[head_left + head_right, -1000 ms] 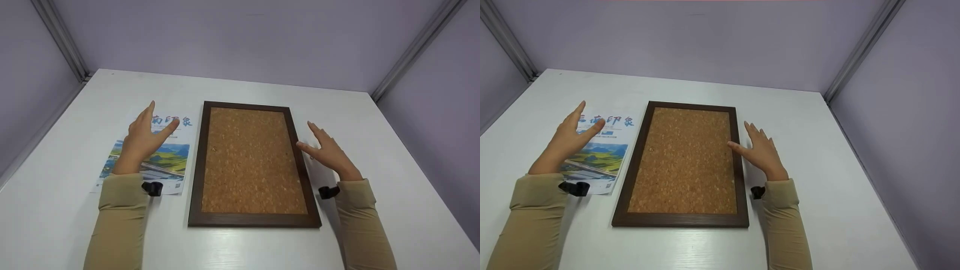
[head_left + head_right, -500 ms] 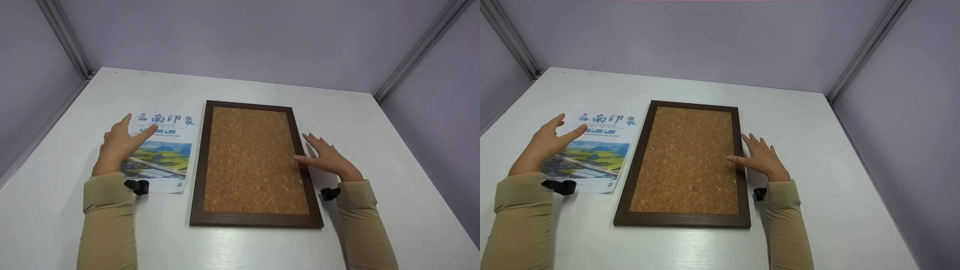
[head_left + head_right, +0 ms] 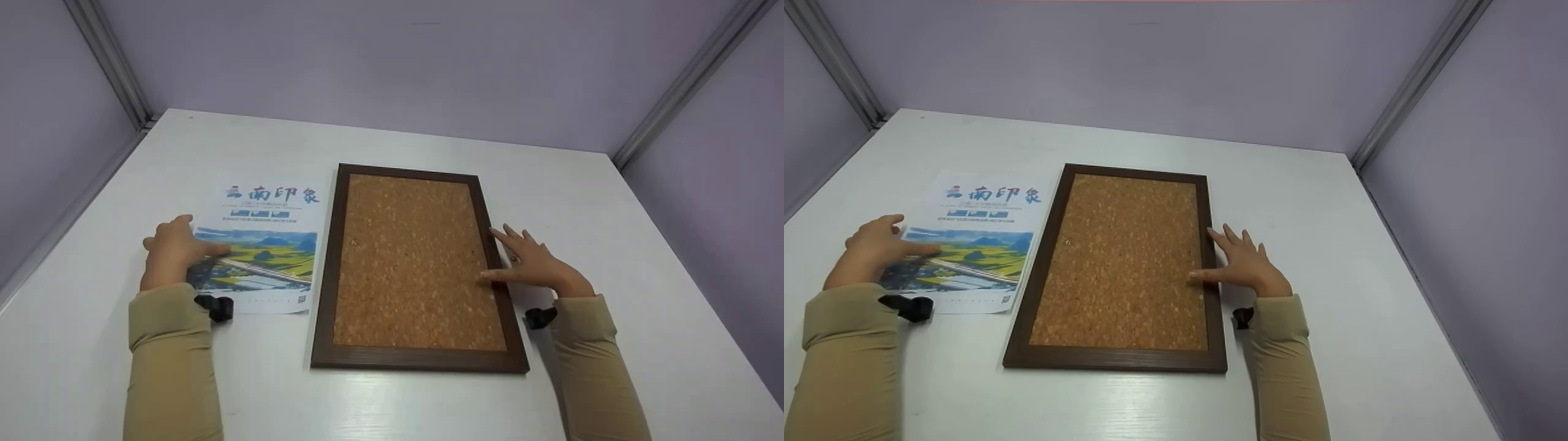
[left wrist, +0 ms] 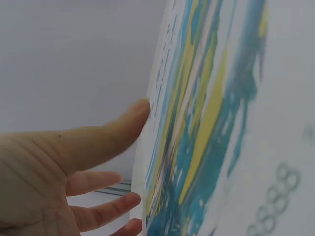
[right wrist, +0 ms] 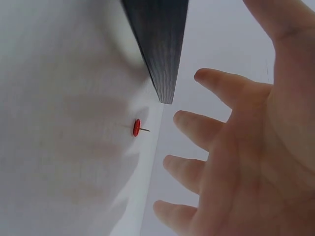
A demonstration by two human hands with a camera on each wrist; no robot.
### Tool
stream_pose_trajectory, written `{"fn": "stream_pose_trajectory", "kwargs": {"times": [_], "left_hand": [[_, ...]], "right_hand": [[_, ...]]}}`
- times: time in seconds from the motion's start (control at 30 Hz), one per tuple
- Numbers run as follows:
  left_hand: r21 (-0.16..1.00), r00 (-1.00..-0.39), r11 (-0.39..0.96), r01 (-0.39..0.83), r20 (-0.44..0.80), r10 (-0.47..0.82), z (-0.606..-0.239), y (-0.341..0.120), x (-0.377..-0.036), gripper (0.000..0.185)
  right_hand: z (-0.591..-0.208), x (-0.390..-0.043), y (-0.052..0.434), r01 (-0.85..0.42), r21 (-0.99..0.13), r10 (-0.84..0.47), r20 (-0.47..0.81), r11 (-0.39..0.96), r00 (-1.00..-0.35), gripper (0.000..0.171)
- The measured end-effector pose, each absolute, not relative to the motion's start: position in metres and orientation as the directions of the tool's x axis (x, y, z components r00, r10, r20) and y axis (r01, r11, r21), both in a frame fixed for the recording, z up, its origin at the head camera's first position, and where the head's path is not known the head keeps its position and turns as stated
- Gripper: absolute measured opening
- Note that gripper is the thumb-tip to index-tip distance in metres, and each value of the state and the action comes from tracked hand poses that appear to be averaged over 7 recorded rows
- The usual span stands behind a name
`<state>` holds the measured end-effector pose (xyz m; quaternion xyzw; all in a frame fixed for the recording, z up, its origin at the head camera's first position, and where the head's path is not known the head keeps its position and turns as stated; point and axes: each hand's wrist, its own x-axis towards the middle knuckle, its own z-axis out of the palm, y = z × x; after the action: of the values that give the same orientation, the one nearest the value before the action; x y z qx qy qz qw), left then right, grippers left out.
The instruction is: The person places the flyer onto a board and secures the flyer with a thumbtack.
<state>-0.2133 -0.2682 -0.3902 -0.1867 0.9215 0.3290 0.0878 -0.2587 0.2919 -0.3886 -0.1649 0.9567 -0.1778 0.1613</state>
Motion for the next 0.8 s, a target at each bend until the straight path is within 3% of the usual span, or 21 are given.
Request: {"fn": "stream_pose_trajectory", "kwargs": {"times": [0.37,0.53,0.8], "left_hand": [[0.655,-0.896,0.613,-0.441,-0.280,-0.345,-0.399,-0.272,-0.211,0.072],[0.688,-0.905,0.596,-0.413,-0.240,-0.350,-0.395,-0.276,-0.212,0.070],[0.817,-0.888,0.401,-0.414,-0.266,-0.375,-0.388,-0.276,-0.211,0.071]], "right_hand": [[-0.401,-0.266,0.299,-0.288,-0.390,-0.407,-0.268,0.875,-0.873,0.107],[-0.403,-0.267,0.300,-0.272,-0.403,-0.402,-0.283,0.874,-0.871,0.109],[-0.403,-0.267,0.300,-0.270,-0.400,-0.400,-0.288,0.876,-0.870,0.109]]}}
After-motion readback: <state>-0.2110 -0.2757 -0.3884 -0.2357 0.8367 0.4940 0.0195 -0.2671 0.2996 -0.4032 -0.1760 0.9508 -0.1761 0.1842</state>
